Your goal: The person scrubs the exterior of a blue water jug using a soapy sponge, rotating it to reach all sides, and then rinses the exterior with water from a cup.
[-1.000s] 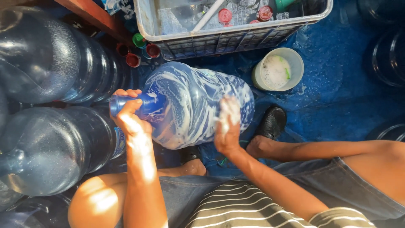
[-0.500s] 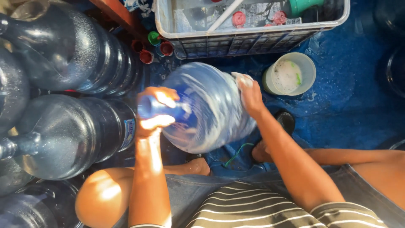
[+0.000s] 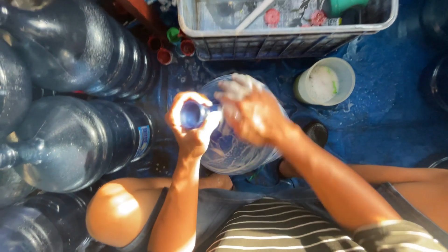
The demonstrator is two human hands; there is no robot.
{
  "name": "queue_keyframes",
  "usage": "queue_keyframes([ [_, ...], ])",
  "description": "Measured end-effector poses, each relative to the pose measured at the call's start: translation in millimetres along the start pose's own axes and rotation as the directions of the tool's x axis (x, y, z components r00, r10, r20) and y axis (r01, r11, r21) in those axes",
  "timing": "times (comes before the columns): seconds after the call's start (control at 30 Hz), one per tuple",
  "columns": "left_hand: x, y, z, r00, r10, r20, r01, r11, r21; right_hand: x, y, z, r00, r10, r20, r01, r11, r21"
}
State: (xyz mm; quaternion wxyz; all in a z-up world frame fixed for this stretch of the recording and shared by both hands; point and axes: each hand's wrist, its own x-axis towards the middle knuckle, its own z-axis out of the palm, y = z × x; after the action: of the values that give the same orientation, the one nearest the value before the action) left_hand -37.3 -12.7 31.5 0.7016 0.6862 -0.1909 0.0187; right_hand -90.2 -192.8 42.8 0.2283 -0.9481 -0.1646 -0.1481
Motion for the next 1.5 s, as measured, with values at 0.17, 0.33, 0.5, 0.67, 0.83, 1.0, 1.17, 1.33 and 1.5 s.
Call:
queue_keyframes([
  [0.17,-11.3,38.9,34.3,0.944,-0.051,0.327,0.107,0.982,-0.158,58.9,31.3,41.6,0.664,0.271,0.698,-0.540,0.819,0.196],
  [0.33,3.5,20.7,14.8,0.964,0.012,0.266,0.020,0.993,-0.118,58.1,41.1,35.5,0.591,0.139,0.795,-0.532,0.807,0.255],
  [0.5,19.0,-40.2,-27.8,0.921,-0.226,-0.316,0.193,0.972,-0.134,-18.0,64.8,56.0,0.840,0.504,0.199,-0.465,0.482,0.742],
  [0.67,24.3,-46.3,-18.6,0.621,-0.510,-0.595,0.518,0.837,-0.176,-84.8,-67.3,76.0,0.761,0.606,-0.232,-0.333,0.672,0.661],
  [0.83,19.6,-26.7,-14.4,0.660,-0.636,-0.399,0.573,0.770,-0.279,-103.0,-33.2,95.4,0.809,0.345,-0.477,-0.274,0.938,0.213],
  [1.0,4.8,-50.5,-25.8,0.985,-0.162,0.060,0.171,0.867,-0.468,-85.8,81.6,93.3,0.630,0.743,0.229,-0.658,0.353,0.666],
  [1.17,8.1,-71.9,-44.1,0.991,-0.091,0.102,0.129,0.872,-0.472,-35.9,23.7,47.5,0.646,0.756,0.109,-0.577,0.389,0.718],
  [1.33,8.2,-71.9,-56.5,0.984,-0.175,0.027,0.170,0.896,-0.410,-46.7,-19.2,58.4,0.748,0.584,-0.316,-0.357,0.755,0.550],
  [1.5,11.8,-19.2,-31.6,0.902,-0.337,-0.269,0.231,0.905,-0.357,-108.1,-31.7,88.3,0.733,0.463,-0.498,-0.381,0.886,0.263],
])
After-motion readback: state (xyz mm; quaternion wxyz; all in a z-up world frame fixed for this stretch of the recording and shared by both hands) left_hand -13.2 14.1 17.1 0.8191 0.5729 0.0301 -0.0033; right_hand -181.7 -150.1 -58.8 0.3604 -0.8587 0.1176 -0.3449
